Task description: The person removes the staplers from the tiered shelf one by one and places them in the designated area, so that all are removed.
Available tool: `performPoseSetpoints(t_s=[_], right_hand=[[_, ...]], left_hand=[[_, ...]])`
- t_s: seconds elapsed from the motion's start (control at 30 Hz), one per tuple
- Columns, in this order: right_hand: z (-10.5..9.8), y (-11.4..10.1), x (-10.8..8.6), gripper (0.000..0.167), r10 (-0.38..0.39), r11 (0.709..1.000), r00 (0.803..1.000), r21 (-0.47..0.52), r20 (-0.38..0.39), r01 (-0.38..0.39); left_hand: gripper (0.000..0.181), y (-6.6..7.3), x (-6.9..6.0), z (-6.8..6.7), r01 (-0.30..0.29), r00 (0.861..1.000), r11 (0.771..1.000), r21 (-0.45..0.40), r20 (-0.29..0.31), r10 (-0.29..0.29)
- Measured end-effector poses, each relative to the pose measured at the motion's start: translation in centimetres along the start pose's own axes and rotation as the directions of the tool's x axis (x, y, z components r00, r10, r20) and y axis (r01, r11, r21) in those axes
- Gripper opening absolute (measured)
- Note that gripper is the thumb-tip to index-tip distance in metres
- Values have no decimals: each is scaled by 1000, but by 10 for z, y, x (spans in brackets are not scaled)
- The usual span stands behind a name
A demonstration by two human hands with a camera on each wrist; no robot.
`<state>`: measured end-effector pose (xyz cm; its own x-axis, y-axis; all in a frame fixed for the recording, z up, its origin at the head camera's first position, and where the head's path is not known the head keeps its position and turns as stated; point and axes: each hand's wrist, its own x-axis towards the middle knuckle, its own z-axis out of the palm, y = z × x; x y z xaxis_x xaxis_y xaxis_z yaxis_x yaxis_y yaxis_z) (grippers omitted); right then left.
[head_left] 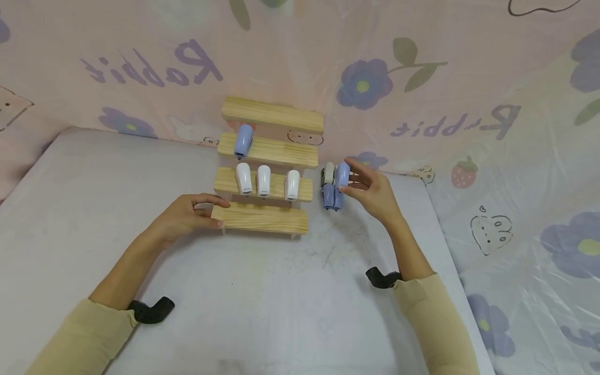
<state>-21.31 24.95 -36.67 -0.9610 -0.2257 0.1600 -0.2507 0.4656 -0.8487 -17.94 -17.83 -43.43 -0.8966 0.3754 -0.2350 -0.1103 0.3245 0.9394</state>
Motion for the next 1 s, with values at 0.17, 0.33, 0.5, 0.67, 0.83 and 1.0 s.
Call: performPoseSetpoints(t_s=[0.17, 0.33, 0.5, 0.67, 0.83, 1.0], right_hand=[[-3, -7, -10, 63, 9, 999, 1000, -32, -13, -10], [-7, -4, -16, 62, 10, 999, 1000, -49, -25, -11], [-11, 3, -18, 62, 15, 999, 1000, -50, -22, -17], [-13, 18, -16, 64, 11, 997, 1000, -79, -20, -13], [-16, 45, -14, 66, 31, 996, 999, -78, -25, -33], [-18, 59, -19, 67, 77, 995, 997, -59, -17, -78]], left_hand=[[52, 0, 0, -1, 11, 1000, 1000, 2, 0, -11], [53, 0, 0, -1, 23, 1000, 1000, 0, 2, -23], [53, 2, -1, 0, 26, 1000, 1000, -6, 5, -26], [53, 3, -1, -1, 32, 999, 999, -23, 4, -32], [53, 2, -1, -2, 32, 999, 999, -22, 1, -32], [54, 0, -1, -1, 24, 1000, 1000, -19, 8, -24]])
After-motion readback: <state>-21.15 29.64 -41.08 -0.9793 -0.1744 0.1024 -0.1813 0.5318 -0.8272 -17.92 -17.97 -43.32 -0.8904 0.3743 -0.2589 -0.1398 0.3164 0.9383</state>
